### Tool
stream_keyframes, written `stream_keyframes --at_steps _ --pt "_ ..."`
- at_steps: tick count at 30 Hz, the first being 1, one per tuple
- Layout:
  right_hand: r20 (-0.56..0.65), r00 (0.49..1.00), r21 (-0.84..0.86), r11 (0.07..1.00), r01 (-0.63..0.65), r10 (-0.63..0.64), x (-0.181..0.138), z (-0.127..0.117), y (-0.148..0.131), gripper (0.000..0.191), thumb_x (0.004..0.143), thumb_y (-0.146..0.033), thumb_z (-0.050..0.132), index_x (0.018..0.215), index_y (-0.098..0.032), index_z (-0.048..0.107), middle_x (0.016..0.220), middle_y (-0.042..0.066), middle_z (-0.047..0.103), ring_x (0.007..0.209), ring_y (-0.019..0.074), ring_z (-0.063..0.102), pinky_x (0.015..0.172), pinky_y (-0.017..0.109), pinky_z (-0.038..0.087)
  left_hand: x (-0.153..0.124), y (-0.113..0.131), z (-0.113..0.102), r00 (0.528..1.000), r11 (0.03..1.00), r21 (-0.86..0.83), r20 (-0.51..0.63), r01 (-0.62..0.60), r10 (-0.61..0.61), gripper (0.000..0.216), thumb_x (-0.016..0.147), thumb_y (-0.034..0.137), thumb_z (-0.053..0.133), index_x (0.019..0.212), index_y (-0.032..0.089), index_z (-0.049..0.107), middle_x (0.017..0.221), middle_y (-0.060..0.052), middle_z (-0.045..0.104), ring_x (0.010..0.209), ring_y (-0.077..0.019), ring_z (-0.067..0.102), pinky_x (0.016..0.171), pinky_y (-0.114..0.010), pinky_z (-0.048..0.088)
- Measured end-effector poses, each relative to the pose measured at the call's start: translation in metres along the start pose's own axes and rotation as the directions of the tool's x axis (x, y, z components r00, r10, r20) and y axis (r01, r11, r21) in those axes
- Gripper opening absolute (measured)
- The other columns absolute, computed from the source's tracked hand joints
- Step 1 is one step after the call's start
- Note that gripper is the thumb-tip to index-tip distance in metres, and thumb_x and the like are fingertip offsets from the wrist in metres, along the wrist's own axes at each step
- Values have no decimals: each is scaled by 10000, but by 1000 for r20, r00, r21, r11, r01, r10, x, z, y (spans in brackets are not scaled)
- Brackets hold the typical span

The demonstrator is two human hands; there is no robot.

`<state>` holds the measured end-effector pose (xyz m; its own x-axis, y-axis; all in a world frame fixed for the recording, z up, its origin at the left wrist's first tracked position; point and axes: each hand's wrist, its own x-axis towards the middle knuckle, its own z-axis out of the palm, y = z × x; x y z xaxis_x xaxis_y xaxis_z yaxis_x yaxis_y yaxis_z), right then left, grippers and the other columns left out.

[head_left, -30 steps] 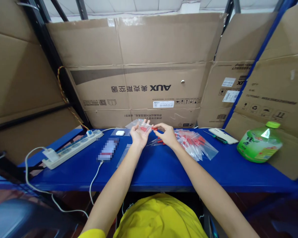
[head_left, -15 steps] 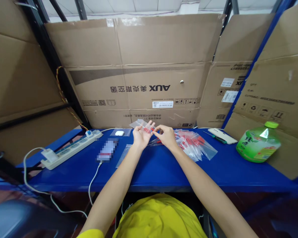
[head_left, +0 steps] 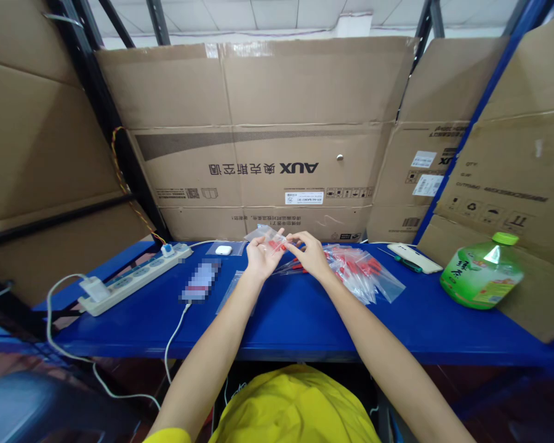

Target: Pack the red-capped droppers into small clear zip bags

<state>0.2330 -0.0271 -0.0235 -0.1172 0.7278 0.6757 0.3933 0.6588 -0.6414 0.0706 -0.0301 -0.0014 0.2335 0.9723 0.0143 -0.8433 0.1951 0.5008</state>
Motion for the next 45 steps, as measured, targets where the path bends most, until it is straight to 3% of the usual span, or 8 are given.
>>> stream_keyframes --at_steps 5,8,13,21,27,34,45 --pt "72 997 49 999 15 -18 0 -1 3 315 831 -384 763 1105 -231 737 1065 54 746 886 195 673 742 295 535 2 3 -4 999 1000 18 -40 3 -3 565 775 207 449 1305 96 610 1386 -225 649 1156 -368 703 885 -513 605" --pt "103 994 76 997 14 -22 0 -1 2 234 842 -362 746 1025 -217 747 994 45 771 848 193 690 774 308 539 2 4 -5 999 999 35 -27 30 -29 553 792 203 448 1318 115 596 1427 -221 622 1148 -361 706 859 -500 610" --pt "42 999 148 989 -22 16 0 -2 1 158 832 -337 744 898 -194 749 830 38 765 717 188 687 703 298 530 0 3 -2 998 997 38 20 63 -64 605 771 208 446 1347 85 584 1455 -254 591 1137 -375 707 795 -480 618" --pt "-18 1000 30 1000 -8 9 1 0 2 208 804 -388 760 752 -194 707 687 16 695 614 163 595 635 287 480 2 2 -3 987 987 67 58 146 -150 721 726 227 466 1398 -25 531 1348 -302 646 1141 -387 704 783 -455 625" --pt "91 996 45 999 -21 17 2 -7 5 200 797 -387 750 775 -190 723 707 13 706 629 155 598 641 277 476 1 4 -3 977 978 47 63 203 -206 706 711 219 465 1378 4 545 1298 -290 673 1105 -381 716 772 -474 625" --pt "88 995 19 999 -41 39 3 -7 3 156 824 -342 682 773 -195 675 706 8 701 635 155 611 648 268 485 0 0 0 983 982 38 27 183 -184 661 708 206 463 1337 35 571 1235 -271 702 1113 -389 712 898 -570 599" --pt "34 999 -172 985 -17 23 1 -6 13 148 815 -315 681 753 -221 583 723 4 682 657 166 604 655 263 443 2 -4 -1 985 983 75 41 166 -169 639 694 225 475 1285 20 604 1242 -290 691 1171 -415 689 966 -592 570"
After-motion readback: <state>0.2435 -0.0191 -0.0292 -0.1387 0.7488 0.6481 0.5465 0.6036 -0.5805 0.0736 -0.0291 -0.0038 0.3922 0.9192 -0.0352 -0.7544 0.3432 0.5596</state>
